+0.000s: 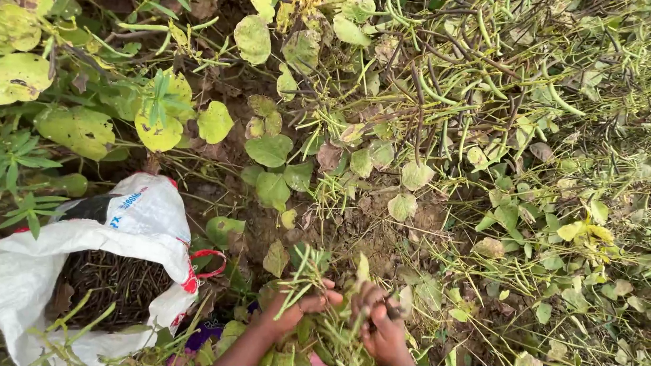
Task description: Harvesting bean pods by hand and placing them into a collection bag in a field.
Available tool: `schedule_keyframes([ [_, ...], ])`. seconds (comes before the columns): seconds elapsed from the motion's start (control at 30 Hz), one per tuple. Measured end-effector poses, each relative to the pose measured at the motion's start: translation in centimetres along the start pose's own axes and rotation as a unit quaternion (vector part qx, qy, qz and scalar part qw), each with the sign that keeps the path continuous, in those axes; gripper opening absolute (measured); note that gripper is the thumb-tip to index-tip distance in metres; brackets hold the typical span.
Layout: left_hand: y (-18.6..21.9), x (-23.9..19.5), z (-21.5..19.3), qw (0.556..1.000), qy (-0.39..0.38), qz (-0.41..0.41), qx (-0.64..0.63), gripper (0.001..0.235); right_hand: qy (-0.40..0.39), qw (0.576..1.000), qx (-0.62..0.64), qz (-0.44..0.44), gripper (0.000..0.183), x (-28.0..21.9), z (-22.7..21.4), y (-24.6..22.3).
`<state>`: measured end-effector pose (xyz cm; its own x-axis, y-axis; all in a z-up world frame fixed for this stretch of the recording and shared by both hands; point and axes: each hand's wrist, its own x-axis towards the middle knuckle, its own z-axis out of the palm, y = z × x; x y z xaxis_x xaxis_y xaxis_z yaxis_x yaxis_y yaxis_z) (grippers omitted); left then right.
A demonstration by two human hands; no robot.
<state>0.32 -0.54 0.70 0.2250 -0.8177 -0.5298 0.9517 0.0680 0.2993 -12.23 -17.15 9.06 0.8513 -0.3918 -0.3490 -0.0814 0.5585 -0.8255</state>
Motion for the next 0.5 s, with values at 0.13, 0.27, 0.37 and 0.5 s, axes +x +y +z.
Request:
schedule_keyframes([
  [0.13, -1.1, 0.5, 0.5, 0.993, 0.005, -0.017, 0.116, 0.036, -0.019, 0.991, -0.064, -0.118, 0.028, -2.0, -3.8, 1.2],
  [0.27, -2.1, 2.4, -1.8, 0.998, -0.014, 0.057, -0.002, 0.043, 0.003, 0.987, -0.102, -0.126, 0.022, -1.1, -9.0, -4.8],
  [0.37, -5.5, 7.0, -4.7, 0.969, -0.190, 0.105, -0.117, 0.049, 0.019, 0.992, 0.010, -0.123, 0.018, 0.0, -7.7, -11.2],
  [0.5, -14.1, 16.8, -12.9, 0.851, -0.412, 0.207, -0.252, 0.064, 0.132, 0.985, -0.111, -0.003, 0.008, 6.3, 1.1, -12.6],
])
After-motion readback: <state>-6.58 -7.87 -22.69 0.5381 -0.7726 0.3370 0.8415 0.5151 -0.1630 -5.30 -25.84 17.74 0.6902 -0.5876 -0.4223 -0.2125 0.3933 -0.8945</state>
